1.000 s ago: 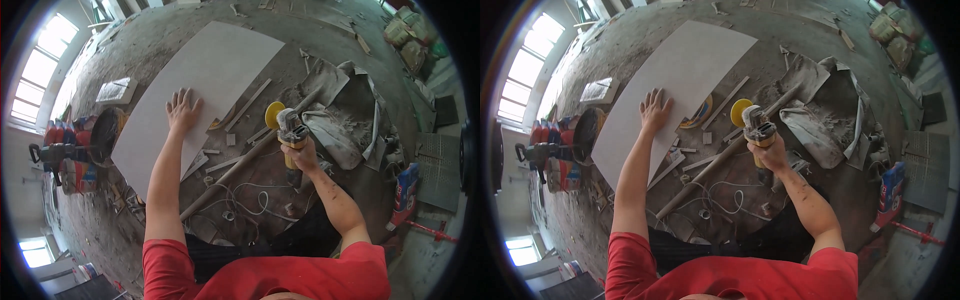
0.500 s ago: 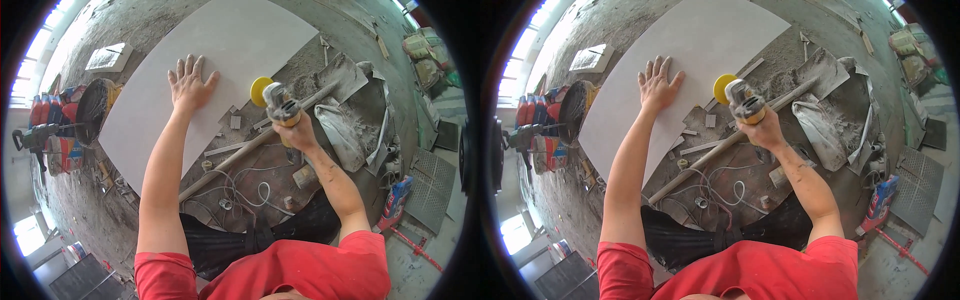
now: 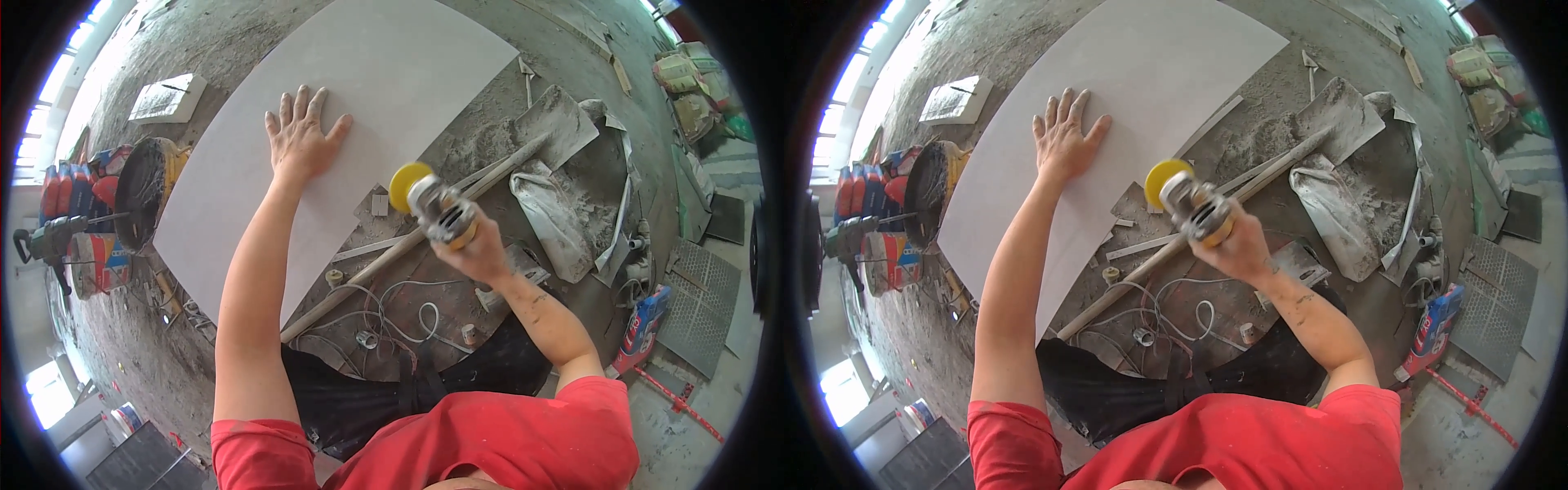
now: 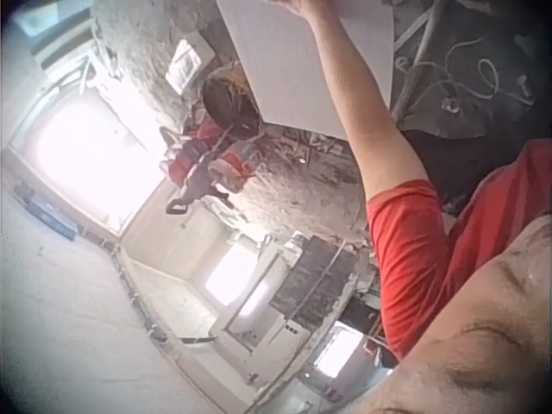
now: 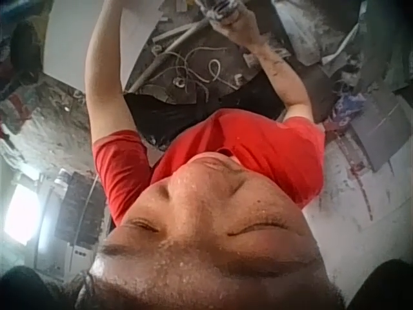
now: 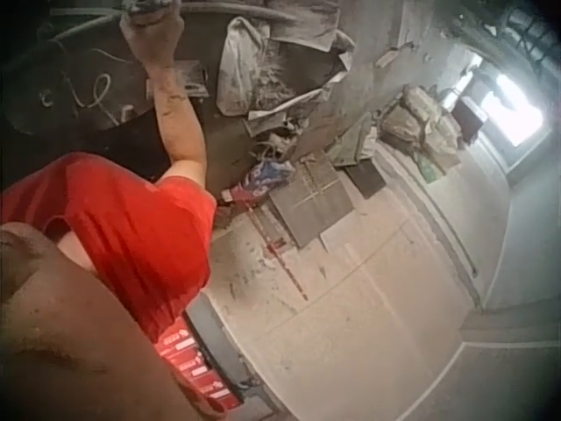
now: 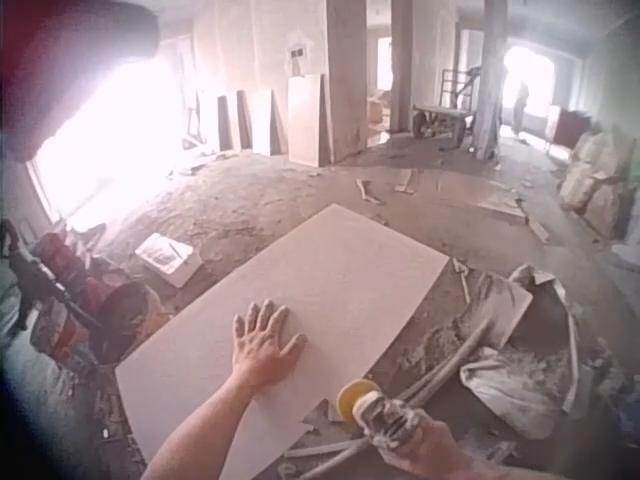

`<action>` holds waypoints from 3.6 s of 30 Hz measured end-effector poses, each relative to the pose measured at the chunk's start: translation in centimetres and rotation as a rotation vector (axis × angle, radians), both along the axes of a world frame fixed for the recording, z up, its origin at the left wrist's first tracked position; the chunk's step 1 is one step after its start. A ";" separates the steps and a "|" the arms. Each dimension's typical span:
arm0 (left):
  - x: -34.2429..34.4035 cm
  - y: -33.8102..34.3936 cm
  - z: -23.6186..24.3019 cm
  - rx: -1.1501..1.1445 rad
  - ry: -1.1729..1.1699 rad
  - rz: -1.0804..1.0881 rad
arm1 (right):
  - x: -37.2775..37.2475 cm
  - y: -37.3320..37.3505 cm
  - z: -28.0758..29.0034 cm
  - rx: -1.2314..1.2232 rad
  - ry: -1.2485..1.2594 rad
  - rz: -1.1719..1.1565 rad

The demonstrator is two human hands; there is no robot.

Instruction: Cutting a large ceramic tile and grinding the edge using power tools.

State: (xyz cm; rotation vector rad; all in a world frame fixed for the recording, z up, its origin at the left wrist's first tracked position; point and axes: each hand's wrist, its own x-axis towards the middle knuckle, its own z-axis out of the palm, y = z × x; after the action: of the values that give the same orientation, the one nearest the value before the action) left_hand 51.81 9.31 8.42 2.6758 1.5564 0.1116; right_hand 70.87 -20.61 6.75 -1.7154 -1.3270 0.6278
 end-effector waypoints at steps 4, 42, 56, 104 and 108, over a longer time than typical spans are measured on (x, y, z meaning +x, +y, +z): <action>1.3 0.1 0.2 -0.002 -0.016 -0.024 | 4.6 1.8 0.4 0.002 0.237 -0.108; 3.7 1.0 1.1 0.001 0.043 -0.061 | 21.1 7.1 -1.3 -0.044 0.283 -0.162; 4.5 0.5 1.3 -0.029 0.011 -0.060 | 26.2 8.0 -0.7 -0.122 0.426 -0.290; 4.0 0.9 1.1 -0.015 0.007 -0.035 | 33.8 11.6 0.6 -0.128 0.364 -0.329; 4.0 0.9 0.8 -0.012 0.013 -0.044 | 34.1 12.2 0.8 -0.190 0.390 -0.359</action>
State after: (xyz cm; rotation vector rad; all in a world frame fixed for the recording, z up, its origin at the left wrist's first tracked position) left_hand 55.76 10.20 9.23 2.7042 1.4960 0.0836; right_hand 104.97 -8.43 7.60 -1.8080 -0.6862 0.8433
